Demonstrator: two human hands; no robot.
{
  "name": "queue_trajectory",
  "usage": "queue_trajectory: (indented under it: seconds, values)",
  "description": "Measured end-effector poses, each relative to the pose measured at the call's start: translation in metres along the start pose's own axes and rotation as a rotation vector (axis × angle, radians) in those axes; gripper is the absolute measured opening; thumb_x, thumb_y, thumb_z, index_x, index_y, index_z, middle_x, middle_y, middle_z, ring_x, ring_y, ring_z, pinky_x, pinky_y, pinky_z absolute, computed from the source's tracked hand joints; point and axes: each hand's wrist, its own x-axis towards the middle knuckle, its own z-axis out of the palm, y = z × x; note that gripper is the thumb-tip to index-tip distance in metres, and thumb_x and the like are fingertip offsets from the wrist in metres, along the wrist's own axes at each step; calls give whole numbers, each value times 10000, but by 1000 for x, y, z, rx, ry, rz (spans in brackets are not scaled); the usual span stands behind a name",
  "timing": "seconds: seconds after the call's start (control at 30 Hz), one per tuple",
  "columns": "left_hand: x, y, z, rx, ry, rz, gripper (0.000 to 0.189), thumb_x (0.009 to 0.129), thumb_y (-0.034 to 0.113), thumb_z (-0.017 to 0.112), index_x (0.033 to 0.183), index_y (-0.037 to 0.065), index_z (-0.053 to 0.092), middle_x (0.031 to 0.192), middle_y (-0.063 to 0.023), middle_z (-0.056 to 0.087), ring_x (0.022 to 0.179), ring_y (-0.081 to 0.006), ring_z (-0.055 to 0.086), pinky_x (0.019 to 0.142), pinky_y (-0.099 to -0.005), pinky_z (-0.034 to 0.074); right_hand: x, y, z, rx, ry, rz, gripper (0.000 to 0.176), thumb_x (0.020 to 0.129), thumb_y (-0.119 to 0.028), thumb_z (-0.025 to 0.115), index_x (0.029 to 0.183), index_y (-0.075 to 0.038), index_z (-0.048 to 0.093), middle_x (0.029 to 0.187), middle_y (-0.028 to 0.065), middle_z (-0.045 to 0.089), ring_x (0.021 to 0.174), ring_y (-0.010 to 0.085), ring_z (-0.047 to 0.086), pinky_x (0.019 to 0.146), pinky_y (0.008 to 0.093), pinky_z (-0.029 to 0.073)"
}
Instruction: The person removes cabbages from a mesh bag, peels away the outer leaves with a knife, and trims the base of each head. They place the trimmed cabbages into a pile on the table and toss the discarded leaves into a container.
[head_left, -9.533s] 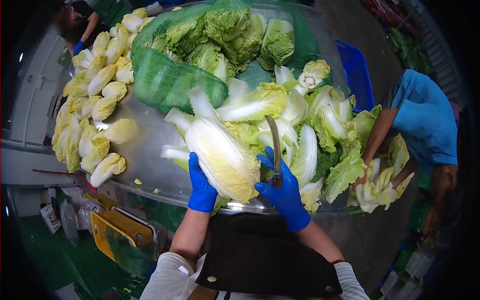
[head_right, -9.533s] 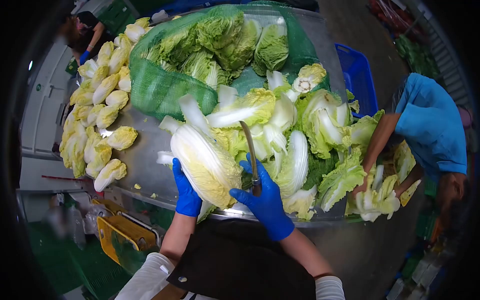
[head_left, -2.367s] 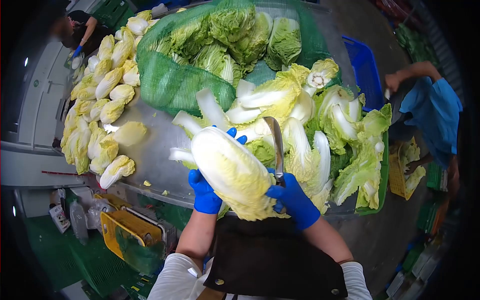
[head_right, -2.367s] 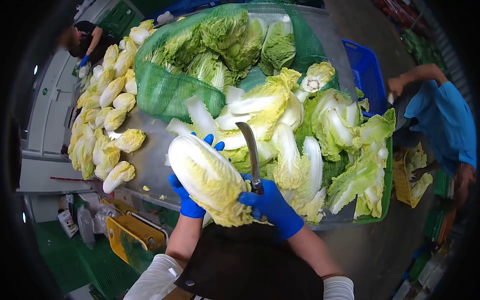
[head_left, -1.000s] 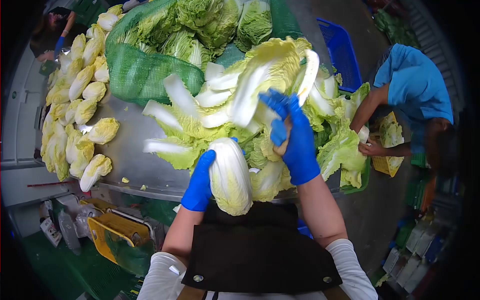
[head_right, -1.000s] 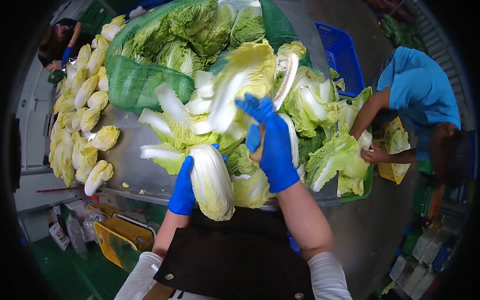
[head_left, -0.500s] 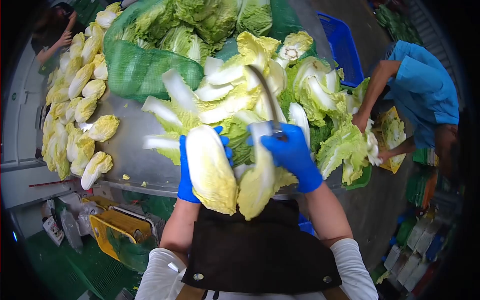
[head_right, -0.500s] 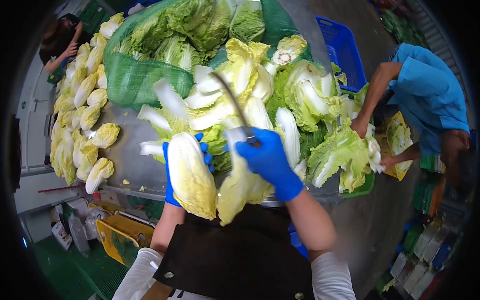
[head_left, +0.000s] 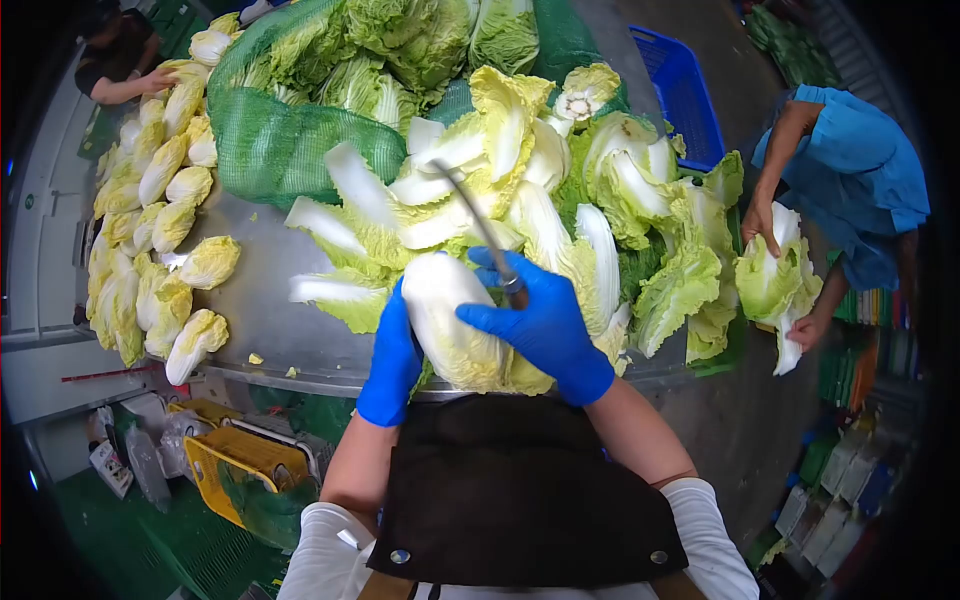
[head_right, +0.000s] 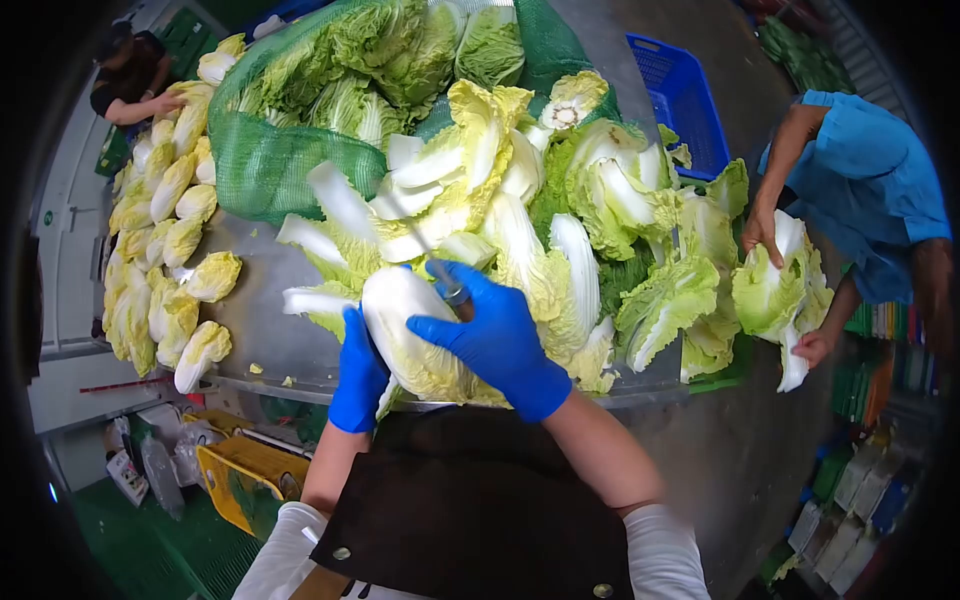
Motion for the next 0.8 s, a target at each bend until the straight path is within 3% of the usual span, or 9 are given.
queue_trajectory:
  seconds: [0.07, 0.13, 0.27, 0.47, 0.5, 0.57, 0.63, 0.77, 0.8]
  values:
    - [-7, 4, 1, 59, -44, -5, 841, 783, 468, 691, 1379, -32, 372, 1311, -141, 502, 1217, -240, 484, 1027, -368, 380, -4, -5, -1, -204, -50, 34, 659, 735, -321, 799, 1254, 3, 554, 1051, 156, 675, 949, 150, 651, 840, 310, 511]
    - [-10, 4, -1, 49, -24, -19, 837, 777, 454, 704, 1375, -31, 376, 1307, -142, 503, 1210, -239, 488, 1027, -362, 380, -1, -7, -4, -293, -10, -47, 641, 739, -343, 789, 1245, -14, 570, 997, 153, 683, 886, 156, 656, 804, 311, 517]
    - [-18, -6, -9, 83, -39, -16, 808, 785, 437, 697, 1367, -29, 384, 1296, -144, 512, 1191, -240, 502, 1021, -361, 389, 3, -11, -8, -226, -130, -59, 605, 717, -318, 818, 1216, -43, 615, 676, -14, 543, 618, 74, 433, 562, 259, 414]
    - [-25, 0, -10, 199, -143, -108, 792, 846, 511, 595, 1378, -30, 366, 1302, -150, 511, 1184, -255, 512, 1022, -379, 396, 9, 7, -28, -318, -286, -186, 449, 813, -258, 705, 1187, -23, 622, 756, 68, 651, 604, 119, 556, 595, 271, 482]
    - [-33, -6, -10, -72, -12, -246, 790, 873, 568, 523, 1381, -16, 364, 1307, -161, 512, 1190, -279, 514, 1024, -402, 406, 7, 5, -32, -170, -305, -23, 412, 825, -237, 686, 1180, -34, 630, 743, 45, 645, 564, 96, 520, 552, 253, 452]
    - [-31, -1, -2, -460, -58, -263, 825, 884, 672, 392, 1397, 26, 367, 1239, -180, 549, 1110, -324, 547, 986, -444, 431, 3, -14, -38, 127, -339, 299, 345, 849, -195, 648, 1165, -56, 648, 717, 0, 632, 486, 52, 450, 465, 216, 391]
    - [-19, 0, -14, -536, -73, -185, 863, 865, 707, 382, 1396, 27, 366, 1189, -180, 571, 1057, -336, 567, 946, -462, 454, -1, -14, -49, 135, -190, 226, 309, 872, -172, 620, 1157, -58, 655, 783, -29, 661, 455, 2, 376, 418, 176, 314]
    - [-11, 19, -36, -608, 43, -38, 901, 839, 739, 390, 1385, 22, 373, 1121, -176, 596, 972, -349, 594, 879, -476, 489, 9, 13, -97, -146, 364, -98, 317, 856, -69, 624, 1167, -5, 636, 932, 45, 698, 801, 69, 611, 729, 207, 488]
    - [-11, 21, -41, -598, 32, -2, 913, 828, 750, 397, 1379, 22, 379, 1127, -173, 595, 976, -348, 594, 890, -485, 480, 8, 14, -101, -425, 537, -65, 398, 830, -56, 662, 1220, -11, 597, 973, 52, 691, 818, 57, 607, 720, 205, 487]
